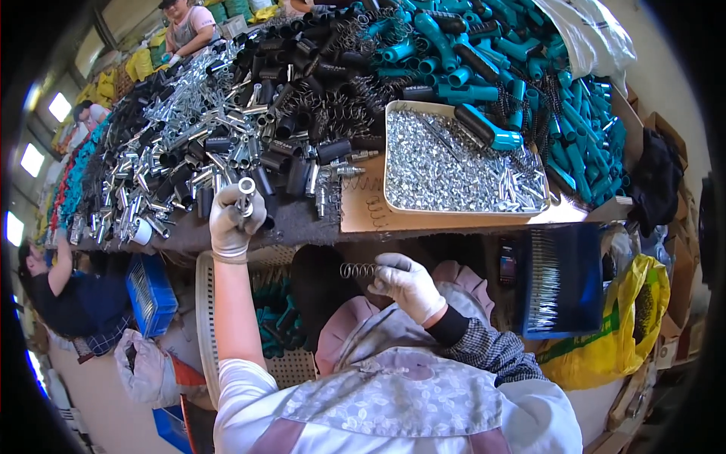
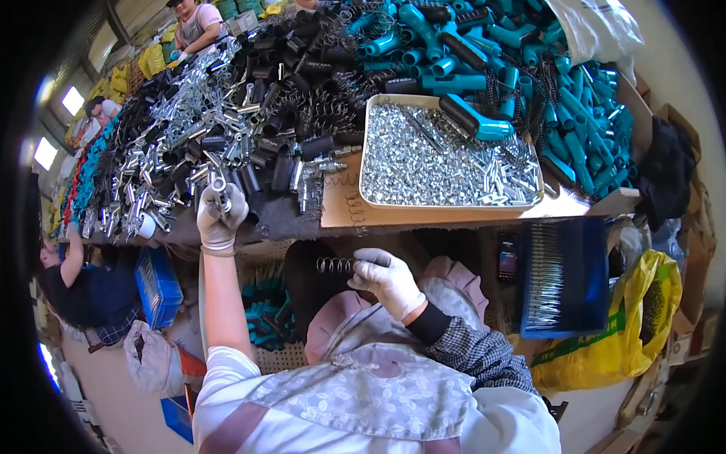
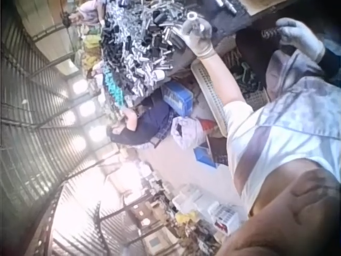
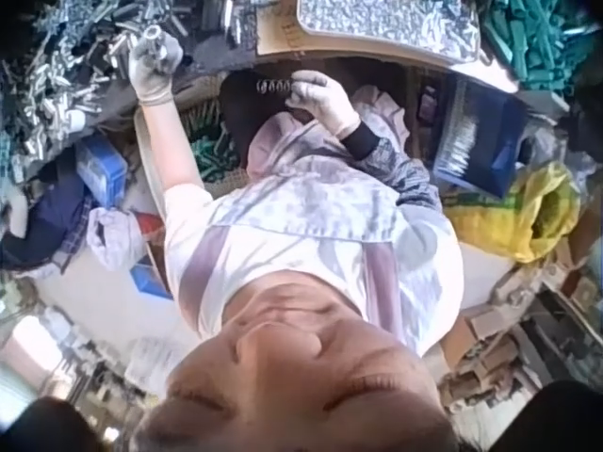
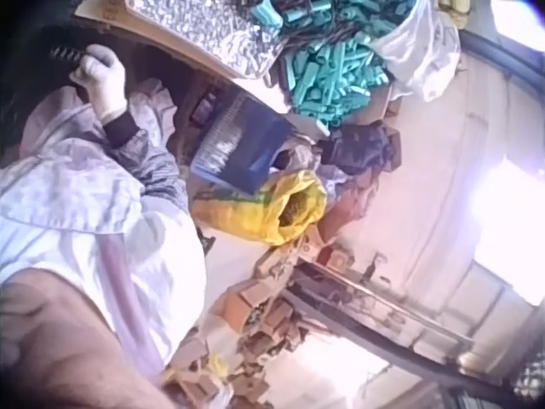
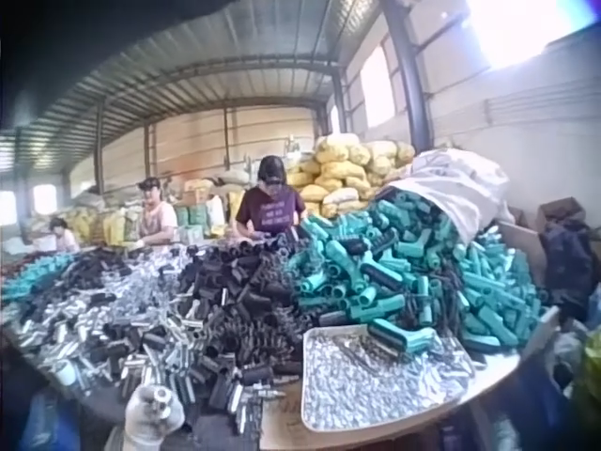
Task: Assembling plastic and metal components of a handheld tool at a factory workbench.
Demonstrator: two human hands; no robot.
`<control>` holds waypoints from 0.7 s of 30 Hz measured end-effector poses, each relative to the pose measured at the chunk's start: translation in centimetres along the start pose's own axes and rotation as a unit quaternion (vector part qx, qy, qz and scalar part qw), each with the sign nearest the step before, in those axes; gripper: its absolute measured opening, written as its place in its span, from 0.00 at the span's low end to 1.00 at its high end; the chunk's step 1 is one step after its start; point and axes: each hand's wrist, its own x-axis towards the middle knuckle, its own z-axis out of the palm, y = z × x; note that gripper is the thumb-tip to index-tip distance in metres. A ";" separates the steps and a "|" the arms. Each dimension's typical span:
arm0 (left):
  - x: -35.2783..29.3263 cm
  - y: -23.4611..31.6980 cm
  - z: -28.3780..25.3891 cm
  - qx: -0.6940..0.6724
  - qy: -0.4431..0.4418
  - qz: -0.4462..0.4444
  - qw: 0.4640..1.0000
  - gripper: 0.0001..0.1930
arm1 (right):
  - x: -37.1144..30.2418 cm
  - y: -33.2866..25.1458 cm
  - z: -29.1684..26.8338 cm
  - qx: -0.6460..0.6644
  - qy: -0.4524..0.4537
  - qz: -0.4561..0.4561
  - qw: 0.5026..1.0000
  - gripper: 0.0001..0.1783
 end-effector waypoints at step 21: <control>10.5 0.0 -0.9 -0.046 0.017 0.153 0.987 0.26 | 1.6 3.0 -0.3 0.006 -0.032 0.066 0.997 0.16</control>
